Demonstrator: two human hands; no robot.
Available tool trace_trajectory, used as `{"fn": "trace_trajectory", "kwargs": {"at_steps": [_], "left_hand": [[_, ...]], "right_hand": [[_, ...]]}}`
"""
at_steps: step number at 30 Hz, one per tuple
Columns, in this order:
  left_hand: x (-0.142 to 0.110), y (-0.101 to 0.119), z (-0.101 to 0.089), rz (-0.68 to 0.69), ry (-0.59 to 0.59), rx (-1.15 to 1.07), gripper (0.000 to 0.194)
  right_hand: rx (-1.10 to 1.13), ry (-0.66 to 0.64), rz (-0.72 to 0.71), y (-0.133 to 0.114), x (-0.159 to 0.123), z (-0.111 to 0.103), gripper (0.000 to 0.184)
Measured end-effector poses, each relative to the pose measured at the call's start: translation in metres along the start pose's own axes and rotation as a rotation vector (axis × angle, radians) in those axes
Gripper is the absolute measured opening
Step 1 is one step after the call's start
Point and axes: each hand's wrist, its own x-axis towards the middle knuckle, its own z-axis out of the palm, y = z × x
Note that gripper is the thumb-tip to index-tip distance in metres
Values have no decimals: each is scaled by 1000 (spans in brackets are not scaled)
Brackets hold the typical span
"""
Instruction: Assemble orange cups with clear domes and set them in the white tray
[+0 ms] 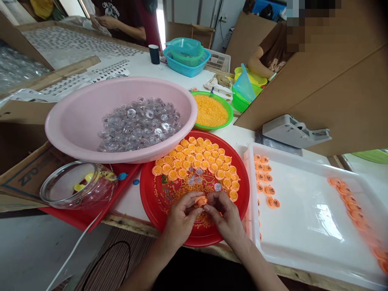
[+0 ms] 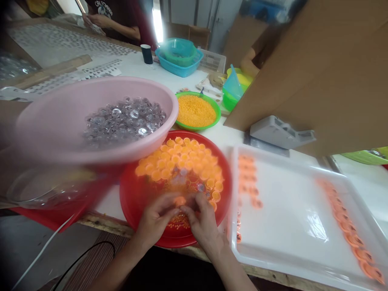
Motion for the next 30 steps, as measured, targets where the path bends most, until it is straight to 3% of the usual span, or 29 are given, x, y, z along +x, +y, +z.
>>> {"fn": "trace_trajectory", "kwargs": {"at_steps": [9,18,22,26,30], "left_hand": [[-2,1,4,53,14,3,23],[-7,21,0,448,32,322,30],[-8,21,0,404,-20,293,32],[-11,14,0,301,52,189,28],[-13,10,1,200,95,137,27]], "right_hand": [[-1,51,-132,-12,-3,-4,27],[111,99,-210,-23,-10,-12,6],[319,48,-45,-24,-9,-14,7],[497,-6,105,-25,-7,-14,10],[570,-31,142,-24,-4,-12,14]]}}
